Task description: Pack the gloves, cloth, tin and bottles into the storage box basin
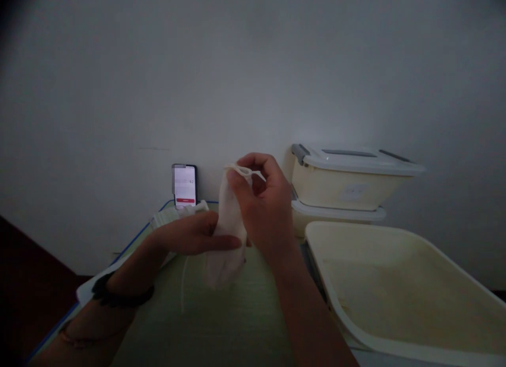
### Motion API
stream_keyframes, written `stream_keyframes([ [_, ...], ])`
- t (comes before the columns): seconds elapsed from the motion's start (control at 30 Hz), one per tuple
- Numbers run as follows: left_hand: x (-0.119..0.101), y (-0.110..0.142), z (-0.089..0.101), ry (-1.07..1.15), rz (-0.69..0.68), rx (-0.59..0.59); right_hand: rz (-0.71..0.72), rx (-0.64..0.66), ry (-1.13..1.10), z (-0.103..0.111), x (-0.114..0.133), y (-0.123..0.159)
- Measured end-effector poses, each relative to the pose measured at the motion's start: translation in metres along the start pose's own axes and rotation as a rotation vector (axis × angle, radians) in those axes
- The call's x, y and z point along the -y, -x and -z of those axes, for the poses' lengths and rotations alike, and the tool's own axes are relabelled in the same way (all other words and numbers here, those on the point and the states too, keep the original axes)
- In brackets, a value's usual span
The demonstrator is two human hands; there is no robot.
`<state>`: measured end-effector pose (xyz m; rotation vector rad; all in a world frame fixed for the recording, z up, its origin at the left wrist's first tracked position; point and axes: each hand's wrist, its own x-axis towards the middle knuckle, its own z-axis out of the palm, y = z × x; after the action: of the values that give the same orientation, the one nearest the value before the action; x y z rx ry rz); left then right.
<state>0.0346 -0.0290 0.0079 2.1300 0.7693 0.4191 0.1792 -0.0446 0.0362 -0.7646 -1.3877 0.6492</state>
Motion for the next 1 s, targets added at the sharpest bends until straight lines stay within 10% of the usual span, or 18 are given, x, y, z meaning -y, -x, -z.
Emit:
stream_keyframes([
  [0.27, 0.025, 0.029, -0.044, 0.597, 0.248, 0.211, -0.114, 0.224, 0.123, -0.003, -0.027, -0.003],
  [0.63, 0.063, 0.019, -0.065, 0.595, 0.282, -0.089, -0.179, 0.463, 0.442, -0.005, -0.06, 0.002],
  [0.77, 0.072, 0.014, -0.073, 0.317, 0.324, -0.333, -0.16, 0.494, 0.428, -0.008, -0.048, 0.005],
  [1.0, 0.084, 0.014, -0.074, 0.039, 0.275, -0.415, -0.158, 0.526, 0.46, 0.003, -0.042, 0.033],
])
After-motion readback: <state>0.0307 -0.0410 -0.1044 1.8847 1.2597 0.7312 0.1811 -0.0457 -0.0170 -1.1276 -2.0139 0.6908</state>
